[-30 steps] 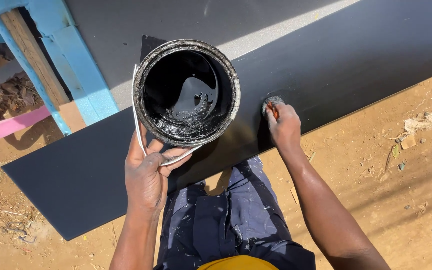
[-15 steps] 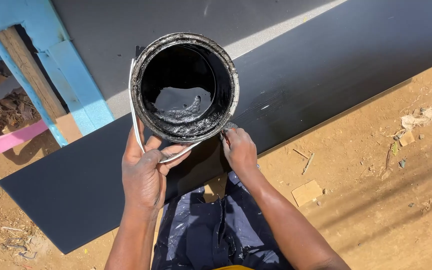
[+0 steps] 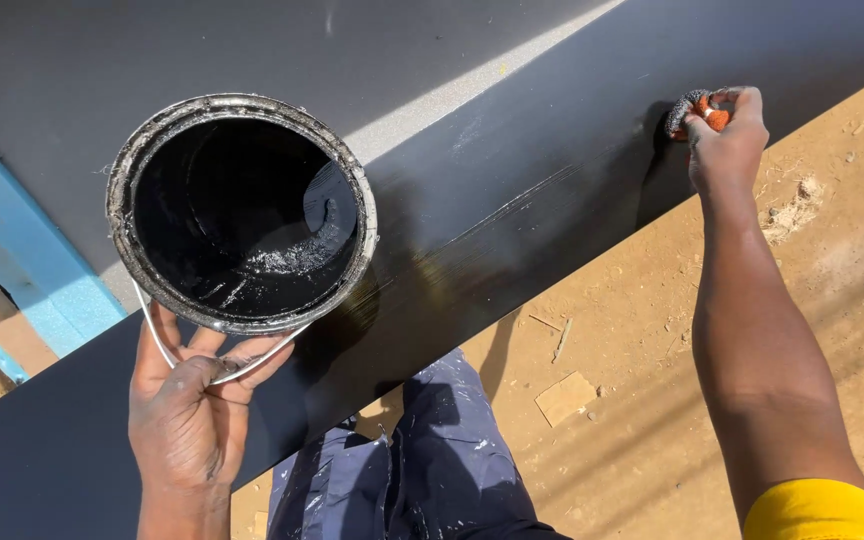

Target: The person paints a long, dark-colored wooden plank with black paint using a sponge applicator. They repeatedly dip the sponge into a paint can held in their left hand and apply the paint in smooth strokes along the plank's surface.

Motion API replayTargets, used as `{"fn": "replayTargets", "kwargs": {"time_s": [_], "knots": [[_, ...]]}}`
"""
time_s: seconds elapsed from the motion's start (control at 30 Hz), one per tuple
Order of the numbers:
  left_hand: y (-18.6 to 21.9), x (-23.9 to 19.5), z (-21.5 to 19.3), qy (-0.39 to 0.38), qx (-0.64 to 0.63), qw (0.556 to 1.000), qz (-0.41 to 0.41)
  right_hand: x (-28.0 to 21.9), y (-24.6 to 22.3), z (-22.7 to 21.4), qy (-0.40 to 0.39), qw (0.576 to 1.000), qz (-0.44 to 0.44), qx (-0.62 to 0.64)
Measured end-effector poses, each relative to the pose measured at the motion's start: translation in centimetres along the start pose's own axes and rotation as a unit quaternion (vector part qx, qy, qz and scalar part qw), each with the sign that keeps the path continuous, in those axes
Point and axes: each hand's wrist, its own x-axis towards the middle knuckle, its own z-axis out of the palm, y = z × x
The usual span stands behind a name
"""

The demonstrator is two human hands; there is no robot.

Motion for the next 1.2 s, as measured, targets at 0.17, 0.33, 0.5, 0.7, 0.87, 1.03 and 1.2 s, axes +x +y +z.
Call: {"fn": "replayTargets", "kwargs": {"time_s": [0.17,0.33,0.5,0.7,0.87,1.03,1.2], "knots": [[0.5,0.7,0.2,0.015,0.001,1.000,-0.007,-5.7,-4.1,2.8,-0.085,0.981,0.131,0.113],[1.7,0.8,-1.5,0.005,0.030,0.999,-0.008,-18.7,-13.3,8.6,-0.115,0.966,0.178,0.150],[1.8,1.1,-4.6,-0.038,0.025,0.999,-0.005,-33.6,-23.5,15.8,-0.241,0.965,0.086,0.055],[2.1,0.8,-6.0,-0.030,0.006,0.999,-0.030,-47.6,-26.2,25.2,-0.189,0.968,-0.165,-0.030],[2.0,1.0,-4.7,-0.034,0.016,0.999,-0.036,-37.1,-20.8,20.6,-0.136,0.985,-0.066,-0.079],[0.6,2.2,-2.8,-0.043,-0.001,0.999,-0.024,-21.9,-12.6,13.4,-0.021,0.994,0.006,-0.109],[-0.7,3.6,-1.0,-0.064,-0.001,0.998,-0.004,-5.4,-2.4,6.0,0.071,0.989,-0.031,-0.125]]}}
